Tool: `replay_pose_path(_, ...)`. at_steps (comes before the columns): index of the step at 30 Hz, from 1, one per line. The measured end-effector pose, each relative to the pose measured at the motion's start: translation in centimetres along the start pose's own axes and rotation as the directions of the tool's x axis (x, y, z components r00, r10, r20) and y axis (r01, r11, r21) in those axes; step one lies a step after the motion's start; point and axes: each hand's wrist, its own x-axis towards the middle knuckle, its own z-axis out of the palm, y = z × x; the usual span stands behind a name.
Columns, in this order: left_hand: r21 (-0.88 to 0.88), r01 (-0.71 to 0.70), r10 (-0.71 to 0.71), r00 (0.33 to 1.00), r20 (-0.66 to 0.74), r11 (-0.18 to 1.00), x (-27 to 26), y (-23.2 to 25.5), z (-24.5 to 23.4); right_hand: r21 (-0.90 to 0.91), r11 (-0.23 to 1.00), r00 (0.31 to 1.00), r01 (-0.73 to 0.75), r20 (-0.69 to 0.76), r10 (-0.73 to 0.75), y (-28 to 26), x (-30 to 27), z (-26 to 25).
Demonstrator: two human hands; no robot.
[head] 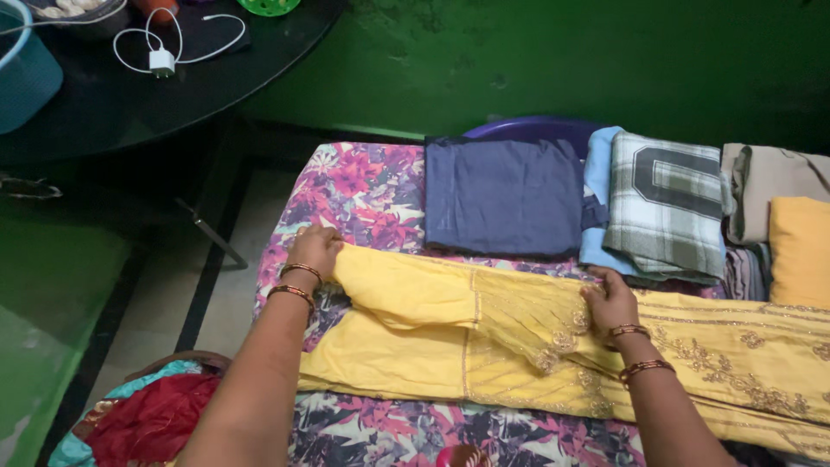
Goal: The person folds several garments on a bed, including a dark blue patterned cloth, a red and gold embroidered top, and a pink floral shirt. The person then unfolds and refolds a yellow embroidered dress, smoothing and aligning the fabric before stacking it with other folded items.
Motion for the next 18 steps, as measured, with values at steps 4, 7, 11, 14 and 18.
replay_pose_path(4, 0.023, -0.217, 0.217, 0.954, -0.208, 0.976, -2.1, 2.6, -0.2, 0.254, 0.782, 0.815, -0.569, 0.047, 0.578, -1.5, -1.6, -0.5)
replay_pose_path(7, -0.075, -0.431, 0.415, 0.895, -0.161, 0.899, -4.5, 4.4, 1.0, 0.359, 0.679, 0.753, -0.641, 0.118, 0.648, -1.8, -3.6, -0.1)
replay_pose_path(11, 0.075, -0.424, 0.412, 0.900, 0.142, 0.902, -7.8, 6.8, 2.7, 0.276, 0.826, 0.870, -0.492, 0.120, 0.478, 0.1, -5.3, 1.6)
replay_pose_path(14, 0.189, -0.333, 0.279, 0.923, 0.265, 0.924, -8.8, 7.7, 2.7, 0.165, 0.971, 0.980, -0.175, 0.122, 0.156, 1.7, -5.1, 1.8)
replay_pose_path(18, 0.317, -0.220, 0.105, 0.933, 0.343, 0.922, -8.6, 8.1, 2.3, 0.374, 0.925, 0.982, 0.074, 0.132, -0.132, 1.5, -4.3, -0.2)
